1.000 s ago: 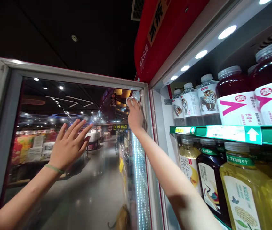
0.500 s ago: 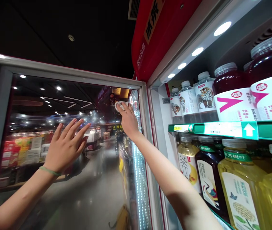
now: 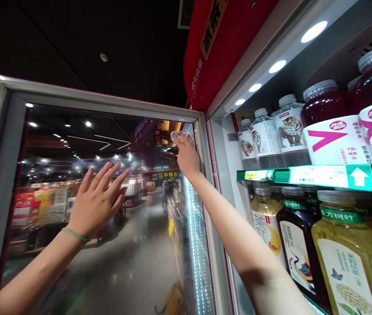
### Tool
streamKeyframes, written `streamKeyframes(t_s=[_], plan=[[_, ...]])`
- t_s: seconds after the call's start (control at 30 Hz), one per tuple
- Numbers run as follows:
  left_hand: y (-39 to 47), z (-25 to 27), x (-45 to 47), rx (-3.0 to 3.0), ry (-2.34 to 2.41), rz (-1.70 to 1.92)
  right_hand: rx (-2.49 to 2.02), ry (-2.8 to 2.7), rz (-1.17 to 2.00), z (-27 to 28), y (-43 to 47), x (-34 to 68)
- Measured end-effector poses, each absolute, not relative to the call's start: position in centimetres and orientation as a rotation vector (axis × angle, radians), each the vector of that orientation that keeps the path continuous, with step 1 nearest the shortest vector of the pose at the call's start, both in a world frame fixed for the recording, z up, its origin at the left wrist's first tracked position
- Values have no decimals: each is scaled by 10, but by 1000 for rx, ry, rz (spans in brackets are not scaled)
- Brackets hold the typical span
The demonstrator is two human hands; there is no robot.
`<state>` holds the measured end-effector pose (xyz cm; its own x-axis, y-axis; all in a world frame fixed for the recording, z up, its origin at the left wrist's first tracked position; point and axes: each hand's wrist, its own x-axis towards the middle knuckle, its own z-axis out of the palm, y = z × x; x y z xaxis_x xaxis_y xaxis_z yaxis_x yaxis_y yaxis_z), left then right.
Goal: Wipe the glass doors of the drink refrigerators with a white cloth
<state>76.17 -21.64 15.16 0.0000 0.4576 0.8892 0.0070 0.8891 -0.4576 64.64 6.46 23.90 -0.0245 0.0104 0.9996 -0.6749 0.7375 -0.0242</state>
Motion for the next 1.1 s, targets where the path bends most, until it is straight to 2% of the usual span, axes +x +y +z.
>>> streamKeyframes(t_s=[0.17,0.37,0.57,0.8,0.97,1.1], plan=[[-213,152,763,-359,-1555,366,432,-1468,788,249,53,651],[-213,153,767,-348,-1571,388,818,-1485,492,229,29,663],[-211,153,771,-367,-1555,390,601,-1485,699,251,56,654],[-208,152,778,-338,-1553,413,922,-1453,439,236,28,669],[-204,151,779,-307,-1550,423,716,-1460,625,245,42,663],[-201,152,782,-306,-1561,425,897,-1467,535,258,14,680]])
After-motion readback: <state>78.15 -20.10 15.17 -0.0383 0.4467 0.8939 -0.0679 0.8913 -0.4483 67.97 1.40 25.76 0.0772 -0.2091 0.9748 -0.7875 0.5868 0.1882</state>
